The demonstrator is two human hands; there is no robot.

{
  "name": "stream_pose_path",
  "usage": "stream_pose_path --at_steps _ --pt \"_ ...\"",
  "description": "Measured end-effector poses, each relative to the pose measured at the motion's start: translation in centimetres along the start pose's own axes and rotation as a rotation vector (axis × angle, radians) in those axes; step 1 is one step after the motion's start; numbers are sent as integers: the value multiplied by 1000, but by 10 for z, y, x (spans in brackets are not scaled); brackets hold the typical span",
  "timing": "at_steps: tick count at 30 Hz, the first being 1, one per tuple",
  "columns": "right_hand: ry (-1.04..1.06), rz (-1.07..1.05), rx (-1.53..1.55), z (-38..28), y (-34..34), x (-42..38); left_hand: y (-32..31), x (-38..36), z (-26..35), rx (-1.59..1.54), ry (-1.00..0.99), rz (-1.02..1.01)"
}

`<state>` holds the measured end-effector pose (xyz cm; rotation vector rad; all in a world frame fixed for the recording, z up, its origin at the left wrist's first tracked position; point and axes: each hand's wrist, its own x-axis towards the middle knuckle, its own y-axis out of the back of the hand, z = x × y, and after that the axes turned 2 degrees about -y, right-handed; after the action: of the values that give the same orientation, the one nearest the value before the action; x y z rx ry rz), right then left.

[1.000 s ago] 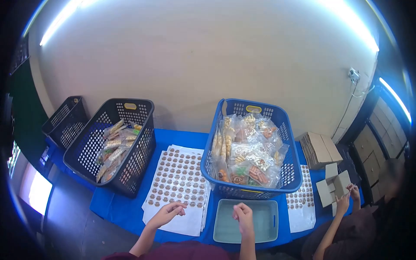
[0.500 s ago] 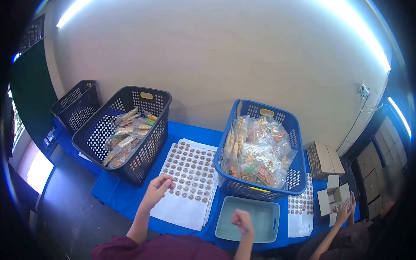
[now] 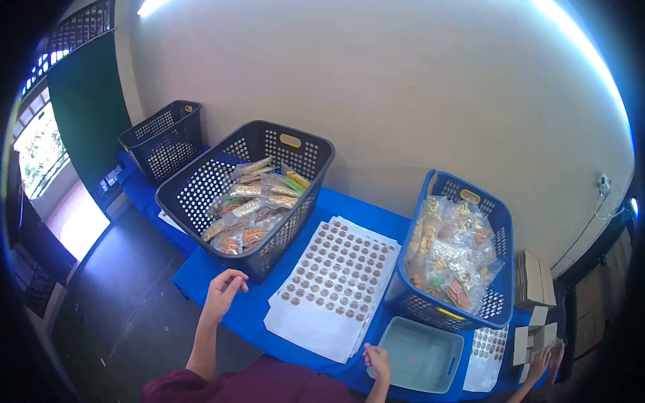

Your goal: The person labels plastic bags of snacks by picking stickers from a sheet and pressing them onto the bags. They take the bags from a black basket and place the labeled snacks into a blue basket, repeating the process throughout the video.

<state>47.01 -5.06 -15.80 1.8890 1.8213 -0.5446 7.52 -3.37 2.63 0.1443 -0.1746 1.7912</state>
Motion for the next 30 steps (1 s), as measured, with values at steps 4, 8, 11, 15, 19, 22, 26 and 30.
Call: stream_pose_path --at_steps 4,8,11,15,19,22,26,30 --pt "9 119 386 34 3 16 34 11 12 8 -60 75" --pt "34 130 596 24 0 -1 63 29 20 -21 -96 52" --pt "-49 214 630 39 -12 2 80 47 25 -13 -121 24" --pt "-203 401 488 69 -39 4 99 81 45 125 -195 -71" --pt "-91 368 381 56 -69 -25 100 141 78 139 -312 -232" --pt "-8 446 236 52 -82 -41 81 203 79 113 -331 -442" --pt "32 537 132 47 -92 -63 65 293 5 744 -414 -687" --pt "147 675 106 56 -94 -82 78 323 -99 1587 -276 -700"
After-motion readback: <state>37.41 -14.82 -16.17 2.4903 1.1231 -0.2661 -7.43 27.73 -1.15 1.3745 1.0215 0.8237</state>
